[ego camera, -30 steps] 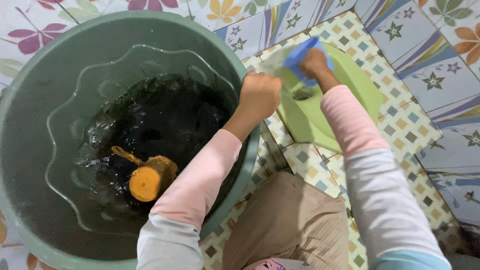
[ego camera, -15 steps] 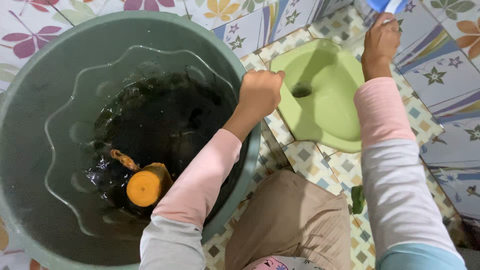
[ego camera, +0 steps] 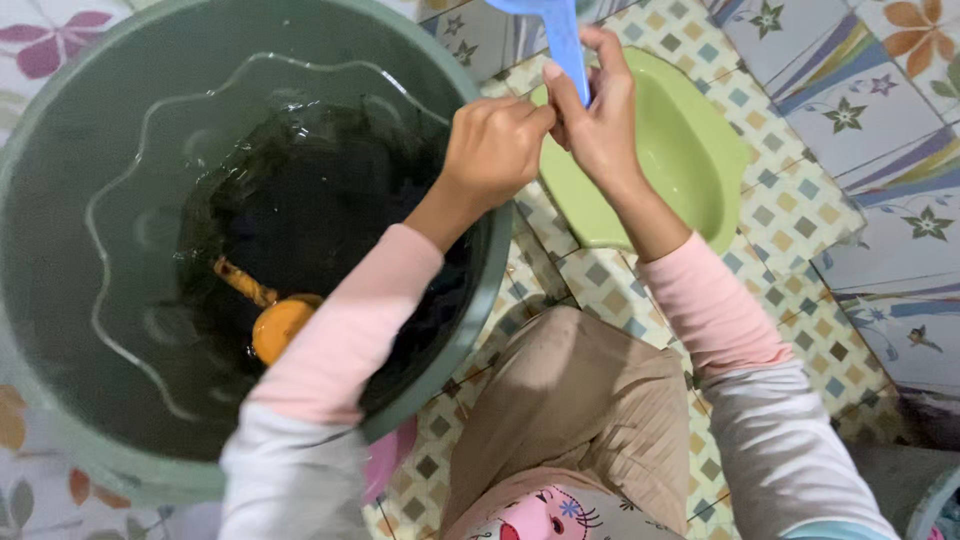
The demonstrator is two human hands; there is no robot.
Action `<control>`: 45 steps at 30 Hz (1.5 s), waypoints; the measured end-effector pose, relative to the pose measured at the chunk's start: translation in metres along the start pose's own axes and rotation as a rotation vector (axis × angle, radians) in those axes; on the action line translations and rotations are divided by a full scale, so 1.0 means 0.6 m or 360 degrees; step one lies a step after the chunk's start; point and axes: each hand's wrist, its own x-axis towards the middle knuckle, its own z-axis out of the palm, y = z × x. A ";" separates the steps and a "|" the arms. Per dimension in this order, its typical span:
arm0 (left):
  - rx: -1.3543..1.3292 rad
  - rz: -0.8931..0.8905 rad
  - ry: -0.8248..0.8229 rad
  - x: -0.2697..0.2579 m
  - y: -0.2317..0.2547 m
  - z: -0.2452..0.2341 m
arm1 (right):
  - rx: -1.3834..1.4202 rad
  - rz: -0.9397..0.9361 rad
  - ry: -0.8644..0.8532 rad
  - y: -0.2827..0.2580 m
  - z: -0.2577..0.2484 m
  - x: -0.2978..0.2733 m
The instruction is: The person scrubs the tiled floor of a bathroom with a brush and water, then rinses the area with water from a bucket using a blue plastic scoop.
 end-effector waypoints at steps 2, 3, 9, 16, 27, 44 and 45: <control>0.0203 0.0073 0.0123 -0.036 0.013 -0.045 | 0.0049 0.0027 -0.0133 -0.061 0.024 0.001; 0.0310 0.0110 0.0185 -0.054 0.018 -0.071 | -0.0050 0.0010 -0.0239 -0.087 0.034 0.005; 0.0663 -0.0868 -0.1338 -0.140 -0.017 -0.261 | -0.1339 -0.0804 -0.1020 -0.153 0.125 0.048; 0.0575 -0.1378 -0.1606 -0.244 -0.082 -0.294 | -0.2398 -0.0803 -0.1972 -0.015 0.300 0.029; 0.0964 -0.1205 -0.1253 -0.255 -0.100 -0.290 | -0.2395 -0.0131 -0.2812 0.129 0.343 -0.025; 0.1757 -0.0888 -0.0306 -0.229 -0.136 -0.325 | -0.0032 0.1450 -0.1151 -0.032 0.225 0.045; 0.1845 -0.0791 -0.0152 -0.224 -0.130 -0.331 | 0.0140 0.1529 -0.1114 -0.040 0.206 0.052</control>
